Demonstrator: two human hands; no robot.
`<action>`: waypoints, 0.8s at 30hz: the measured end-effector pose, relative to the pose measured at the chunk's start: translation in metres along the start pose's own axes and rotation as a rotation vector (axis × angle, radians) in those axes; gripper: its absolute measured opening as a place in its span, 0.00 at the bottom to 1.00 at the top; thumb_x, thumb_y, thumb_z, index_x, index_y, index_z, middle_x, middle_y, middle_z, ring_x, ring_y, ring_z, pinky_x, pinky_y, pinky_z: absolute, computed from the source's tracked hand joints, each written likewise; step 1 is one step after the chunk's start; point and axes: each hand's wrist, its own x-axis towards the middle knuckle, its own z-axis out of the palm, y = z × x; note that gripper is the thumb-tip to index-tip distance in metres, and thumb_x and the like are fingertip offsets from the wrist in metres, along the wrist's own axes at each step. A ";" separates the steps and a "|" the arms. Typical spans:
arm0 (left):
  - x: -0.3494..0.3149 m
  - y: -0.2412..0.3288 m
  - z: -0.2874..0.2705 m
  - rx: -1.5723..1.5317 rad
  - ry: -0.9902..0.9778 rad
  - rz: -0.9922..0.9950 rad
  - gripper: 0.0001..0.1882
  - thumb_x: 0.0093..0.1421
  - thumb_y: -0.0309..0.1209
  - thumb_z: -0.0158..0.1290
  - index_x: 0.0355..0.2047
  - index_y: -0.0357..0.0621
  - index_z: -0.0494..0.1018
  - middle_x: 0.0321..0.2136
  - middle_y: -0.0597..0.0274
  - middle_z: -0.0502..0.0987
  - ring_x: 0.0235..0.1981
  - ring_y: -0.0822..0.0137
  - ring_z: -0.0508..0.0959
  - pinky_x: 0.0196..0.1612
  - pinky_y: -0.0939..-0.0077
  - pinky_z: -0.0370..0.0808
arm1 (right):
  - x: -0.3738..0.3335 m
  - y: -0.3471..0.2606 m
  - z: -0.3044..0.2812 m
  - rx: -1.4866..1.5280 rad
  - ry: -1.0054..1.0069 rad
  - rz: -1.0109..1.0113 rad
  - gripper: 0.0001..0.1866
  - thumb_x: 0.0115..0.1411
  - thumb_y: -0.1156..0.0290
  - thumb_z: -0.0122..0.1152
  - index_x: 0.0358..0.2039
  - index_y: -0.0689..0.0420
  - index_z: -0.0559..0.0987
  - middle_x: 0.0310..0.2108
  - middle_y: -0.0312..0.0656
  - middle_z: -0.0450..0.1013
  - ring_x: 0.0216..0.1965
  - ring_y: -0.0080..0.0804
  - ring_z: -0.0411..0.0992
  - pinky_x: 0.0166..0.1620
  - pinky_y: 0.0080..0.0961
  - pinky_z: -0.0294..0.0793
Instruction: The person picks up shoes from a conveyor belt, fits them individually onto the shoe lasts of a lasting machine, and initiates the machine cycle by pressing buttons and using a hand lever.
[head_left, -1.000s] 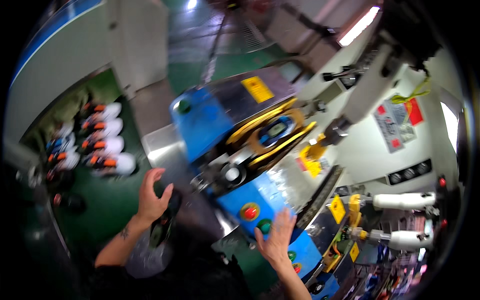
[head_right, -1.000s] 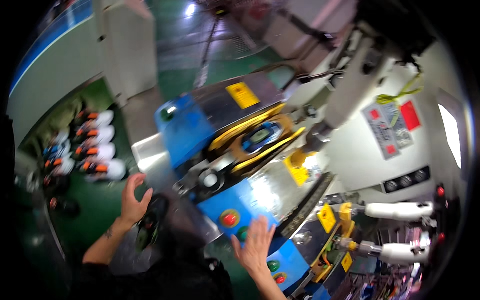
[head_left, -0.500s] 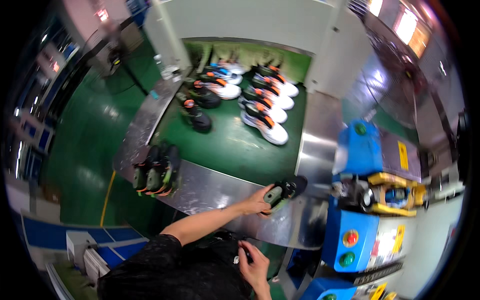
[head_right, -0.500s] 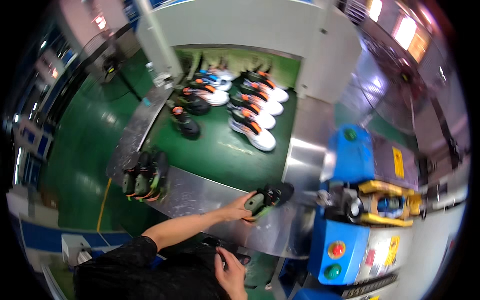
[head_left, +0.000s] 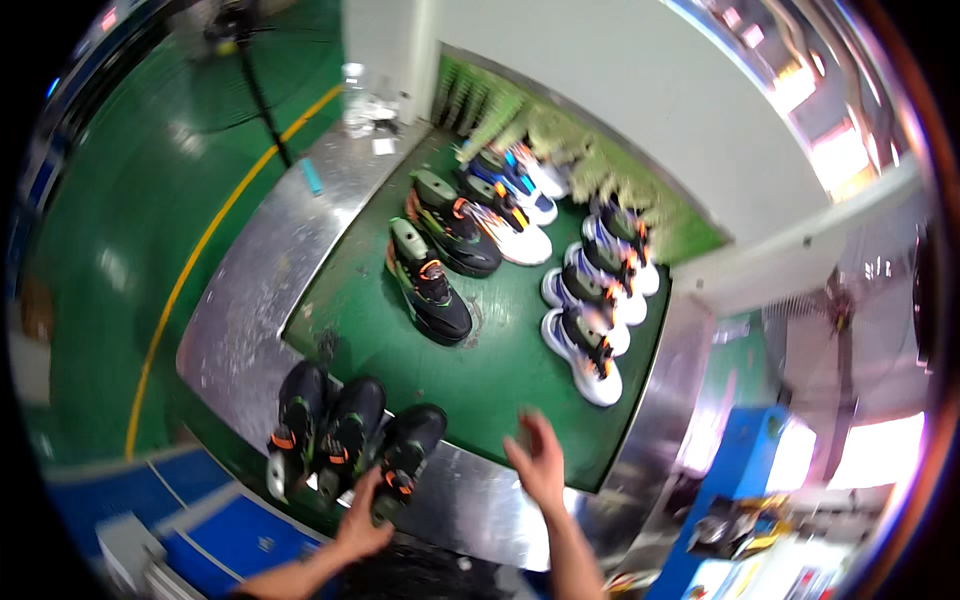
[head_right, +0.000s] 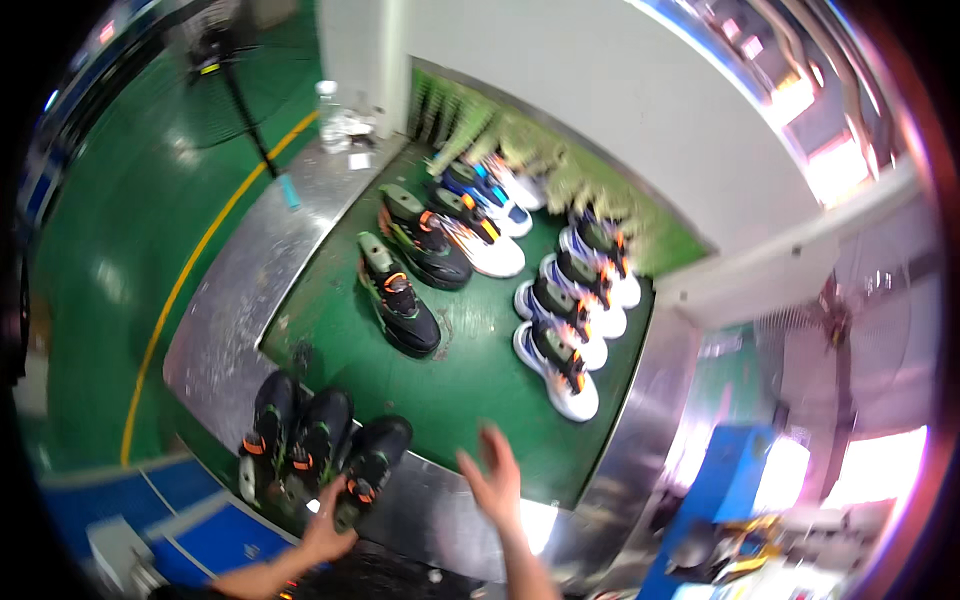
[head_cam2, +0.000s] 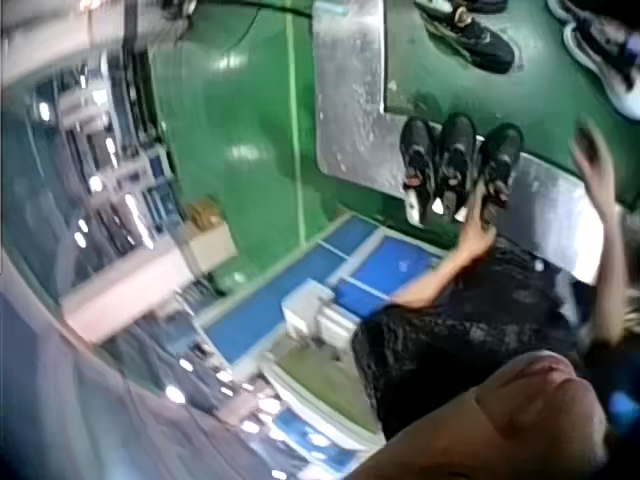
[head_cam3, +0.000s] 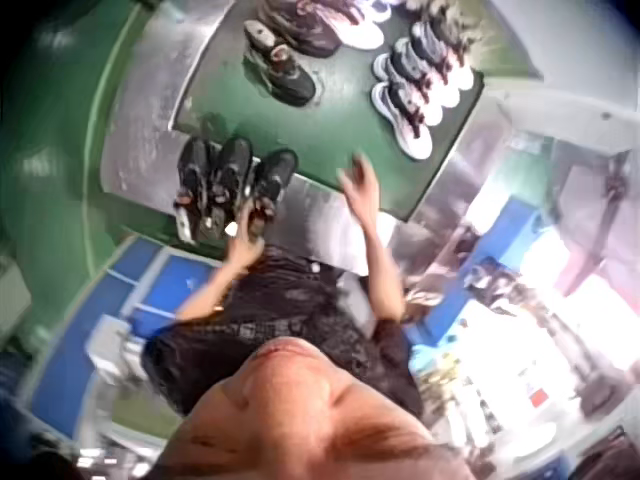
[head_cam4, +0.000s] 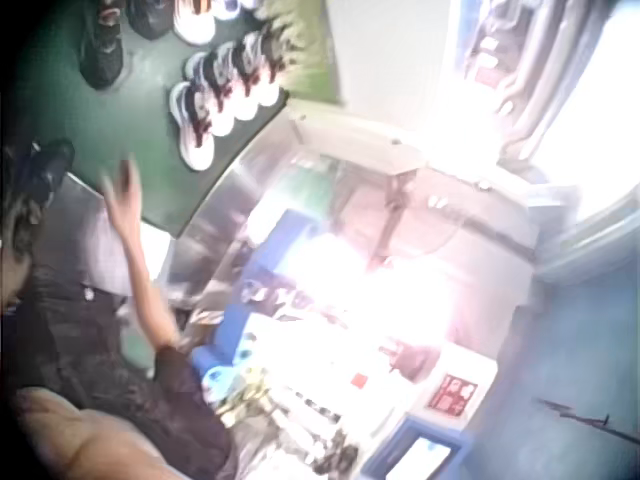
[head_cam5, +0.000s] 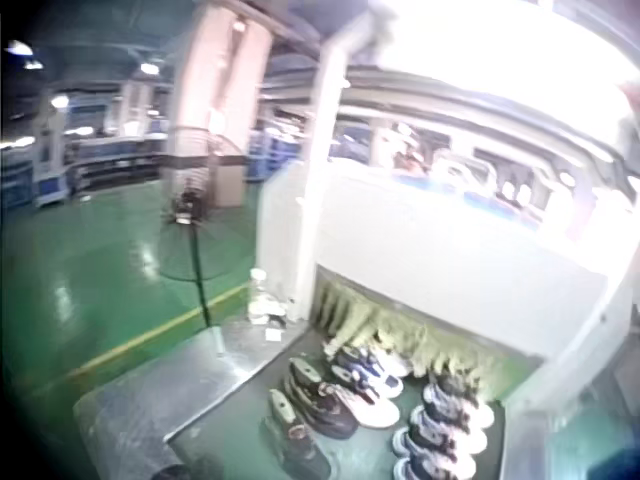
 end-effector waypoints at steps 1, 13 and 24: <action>-0.002 -0.006 -0.004 0.025 0.014 -0.016 0.47 0.44 0.21 0.56 0.65 0.35 0.50 0.61 0.42 0.60 0.63 0.44 0.61 0.65 0.61 0.59 | 0.063 -0.021 0.031 -0.104 -0.105 -0.088 0.41 0.53 0.63 0.71 0.62 0.64 0.62 0.57 0.56 0.67 0.60 0.44 0.66 0.60 0.35 0.66; 0.038 0.025 -0.017 -0.016 0.011 0.003 0.44 0.50 0.20 0.56 0.67 0.37 0.51 0.54 0.45 0.68 0.56 0.51 0.68 0.60 0.67 0.64 | 0.248 -0.049 0.132 -0.323 -0.339 0.267 0.32 0.47 0.48 0.70 0.36 0.68 0.77 0.36 0.56 0.77 0.37 0.39 0.76 0.42 0.39 0.75; 0.038 0.191 -0.036 -0.986 -0.670 -0.188 0.31 0.69 0.55 0.33 0.59 0.44 0.63 0.59 0.53 0.67 0.59 0.57 0.69 0.60 0.56 0.67 | -0.086 -0.190 -0.074 -0.325 -0.441 -0.638 0.46 0.40 0.67 0.78 0.60 0.59 0.65 0.61 0.52 0.62 0.63 0.46 0.61 0.63 0.41 0.62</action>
